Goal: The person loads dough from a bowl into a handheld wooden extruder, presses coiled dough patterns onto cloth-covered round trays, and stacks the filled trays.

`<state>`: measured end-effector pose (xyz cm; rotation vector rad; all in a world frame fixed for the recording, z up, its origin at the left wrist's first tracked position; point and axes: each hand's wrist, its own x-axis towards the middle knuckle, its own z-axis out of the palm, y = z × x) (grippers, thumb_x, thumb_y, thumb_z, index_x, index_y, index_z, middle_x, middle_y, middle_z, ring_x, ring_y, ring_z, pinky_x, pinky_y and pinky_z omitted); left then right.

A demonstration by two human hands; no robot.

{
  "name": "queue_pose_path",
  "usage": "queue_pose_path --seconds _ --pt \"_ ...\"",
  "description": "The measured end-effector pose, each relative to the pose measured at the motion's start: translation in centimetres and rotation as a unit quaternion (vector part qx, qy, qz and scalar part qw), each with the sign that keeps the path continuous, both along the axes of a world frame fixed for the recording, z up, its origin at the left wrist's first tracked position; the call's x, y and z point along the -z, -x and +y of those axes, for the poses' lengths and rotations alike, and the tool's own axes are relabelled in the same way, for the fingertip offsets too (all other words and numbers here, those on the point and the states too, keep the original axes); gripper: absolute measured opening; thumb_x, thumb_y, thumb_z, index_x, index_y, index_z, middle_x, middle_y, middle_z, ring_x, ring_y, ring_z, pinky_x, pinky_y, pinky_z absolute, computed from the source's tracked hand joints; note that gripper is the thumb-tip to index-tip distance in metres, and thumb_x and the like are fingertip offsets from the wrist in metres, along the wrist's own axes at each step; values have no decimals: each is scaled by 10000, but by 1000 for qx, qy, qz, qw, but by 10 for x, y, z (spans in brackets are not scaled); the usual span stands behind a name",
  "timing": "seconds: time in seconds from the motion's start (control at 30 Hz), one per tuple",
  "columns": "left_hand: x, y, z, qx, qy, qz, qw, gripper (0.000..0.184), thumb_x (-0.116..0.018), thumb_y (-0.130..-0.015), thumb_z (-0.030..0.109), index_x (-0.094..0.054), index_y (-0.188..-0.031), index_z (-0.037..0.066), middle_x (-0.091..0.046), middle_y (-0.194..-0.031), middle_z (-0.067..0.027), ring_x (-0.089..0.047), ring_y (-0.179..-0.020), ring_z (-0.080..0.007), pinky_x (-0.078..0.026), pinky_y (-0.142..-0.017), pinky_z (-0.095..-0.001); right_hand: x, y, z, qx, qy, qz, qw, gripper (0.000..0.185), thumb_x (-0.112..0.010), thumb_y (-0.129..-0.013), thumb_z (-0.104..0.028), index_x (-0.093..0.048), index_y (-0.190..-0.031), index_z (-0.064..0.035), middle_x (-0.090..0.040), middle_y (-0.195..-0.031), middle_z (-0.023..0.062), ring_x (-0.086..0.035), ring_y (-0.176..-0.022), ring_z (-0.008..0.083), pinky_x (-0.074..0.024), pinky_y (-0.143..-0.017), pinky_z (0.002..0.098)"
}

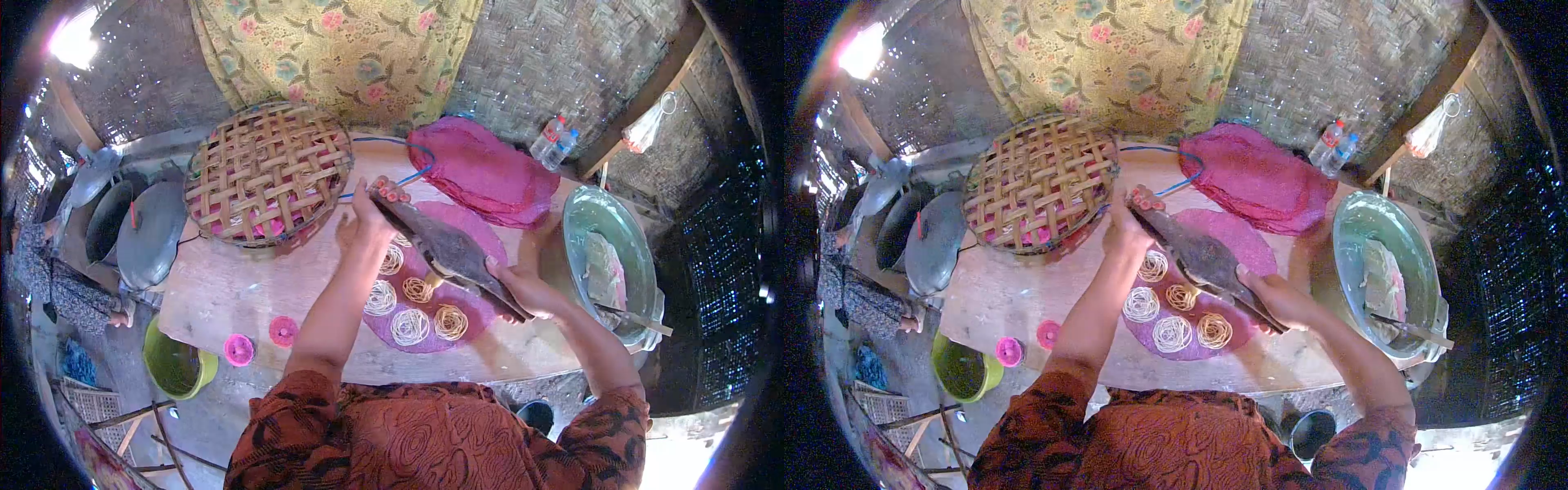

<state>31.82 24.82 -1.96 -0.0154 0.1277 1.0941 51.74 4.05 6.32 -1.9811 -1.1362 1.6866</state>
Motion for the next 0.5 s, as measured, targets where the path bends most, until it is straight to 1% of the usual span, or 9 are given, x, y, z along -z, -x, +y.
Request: queue_pose_path --seconds 0.07,0.2,0.23,0.27,0.33,0.4,0.43,0.47,0.5 --pt "3 -4 14 12 -60 -42 997 420 -295 -929 448 -368 -637 154 -343 -529 26 -366 -475 -135 -355 -551 -316 0 1 5 -2 -51 -46 998 736 -340 -871 -679 -612 -808 2 -552 -568 69 -519 -426 150 -406 -377 296" --pt "-16 13 18 -6 -91 15 996 414 -305 -922 449 -378 -637 159 -344 -519 33 -378 -470 -135 -361 -540 -315 6 16 10 9 -95 -43 995 718 -356 -876 -666 -614 -804 0 -550 -565 66 -518 -429 145 -404 -375 292" --pt "-20 16 10 -20 -84 17 996 321 -372 -919 337 -389 -650 163 -358 -527 50 -371 -460 -104 -350 -514 -282 6 18 8 4 -93 -27 995 706 -360 -881 -656 -614 -798 -3 -548 -563 65 -516 -428 143 -401 -372 293" --pt "-22 18 5 -21 -84 19 996 321 -372 -919 337 -389 -650 163 -358 -527 50 -371 -460 -104 -350 -514 -282 5 19 6 -1 -91 -12 996 694 -365 -886 -646 -615 -791 -6 -547 -561 63 -514 -427 140 -397 -369 294" --pt "-19 21 -2 -21 -50 38 998 335 -359 -922 342 -386 -640 163 -355 -525 50 -366 -461 -107 -346 -512 -281 -1 19 3 9 -56 11 998 690 -362 -890 -641 -626 -796 -10 -536 -546 57 -513 -423 139 -397 -370 296" --pt "-15 17 -9 -23 -37 40 998 364 -327 -932 356 -380 -630 160 -343 -521 48 -357 -462 -109 -339 -505 -277 -6 13 0 -13 -24 4 1000 646 -371 -890 -630 -558 -791 -19 -534 -550 69 -518 -404 152 -413 -359 278" --pt "-2 12 -6 -4 -16 15 1000 384 -317 -924 410 -379 -638 161 -342 -514 41 -358 -460 -126 -343 -516 -297 -1 8 0 -14 -23 4 1000 646 -371 -890 -630 -558 -791 -19 -534 -550 69 -518 -404 152 -413 -359 278" --pt "10 7 -2 16 5 -12 1000 411 -306 -916 464 -377 -645 163 -342 -507 34 -360 -458 -143 -347 -527 -316 7 1 1 -18 -25 -20 999 658 -365 -897 -622 -590 -785 -14 -521 -531 56 -514 -410 146 -401 -363 285" --pt "20 3 2 11 -16 -25 1000 411 -294 -916 459 -374 -641 164 -339 -506 33 -353 -458 -142 -342 -525 -322 13 -3 3 -21 -28 -44 998 672 -359 -905 -614 -623 -778 -8 -507 -513 43 -510 -416 140 -389 -367 292"
